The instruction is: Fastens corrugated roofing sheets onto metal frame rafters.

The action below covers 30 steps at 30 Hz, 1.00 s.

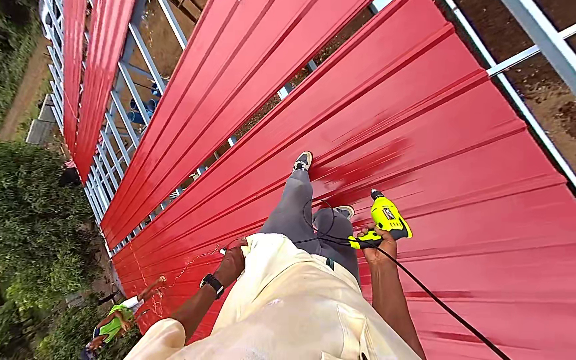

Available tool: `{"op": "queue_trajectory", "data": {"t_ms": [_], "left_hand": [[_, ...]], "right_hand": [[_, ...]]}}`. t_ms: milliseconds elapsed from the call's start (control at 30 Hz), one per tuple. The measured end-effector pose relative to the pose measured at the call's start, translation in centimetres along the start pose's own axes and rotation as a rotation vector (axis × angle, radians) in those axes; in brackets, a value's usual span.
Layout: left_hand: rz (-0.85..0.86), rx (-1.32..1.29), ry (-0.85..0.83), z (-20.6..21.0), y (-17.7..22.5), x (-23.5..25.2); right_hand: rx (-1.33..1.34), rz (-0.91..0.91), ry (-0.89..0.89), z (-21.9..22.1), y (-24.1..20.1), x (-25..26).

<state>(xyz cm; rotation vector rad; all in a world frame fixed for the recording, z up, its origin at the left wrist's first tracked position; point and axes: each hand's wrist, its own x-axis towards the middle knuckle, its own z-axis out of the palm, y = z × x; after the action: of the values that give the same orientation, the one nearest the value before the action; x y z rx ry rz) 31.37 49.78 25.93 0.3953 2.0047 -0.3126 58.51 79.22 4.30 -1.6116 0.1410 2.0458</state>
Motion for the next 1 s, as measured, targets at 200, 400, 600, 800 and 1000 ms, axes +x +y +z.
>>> {"op": "queue_trajectory", "data": {"t_ms": [200, 400, 600, 800, 1000], "left_hand": [[-0.038, 0.016, -0.023, 2.7, -0.2, -1.5], [-0.032, 0.013, -0.18, 2.5, -2.0, -2.6], [0.004, -0.242, -0.12, -2.7, -0.8, -1.2], [0.267, -1.177, -0.04, -2.8, 5.9, 6.7], [0.265, -1.429, -0.255, -1.5, 14.8, 18.8]], "right_hand": [[-0.086, -0.025, -0.005, -0.3, -0.7, 0.3], [-0.201, -0.032, -0.059, -0.1, -1.2, 1.1], [-0.345, -0.051, -0.095, 1.2, -0.7, 1.2], [-0.406, -0.05, -0.092, 2.5, 0.8, 1.0], [-0.36, -0.096, -0.154, 3.1, 2.3, 0.7]]}}
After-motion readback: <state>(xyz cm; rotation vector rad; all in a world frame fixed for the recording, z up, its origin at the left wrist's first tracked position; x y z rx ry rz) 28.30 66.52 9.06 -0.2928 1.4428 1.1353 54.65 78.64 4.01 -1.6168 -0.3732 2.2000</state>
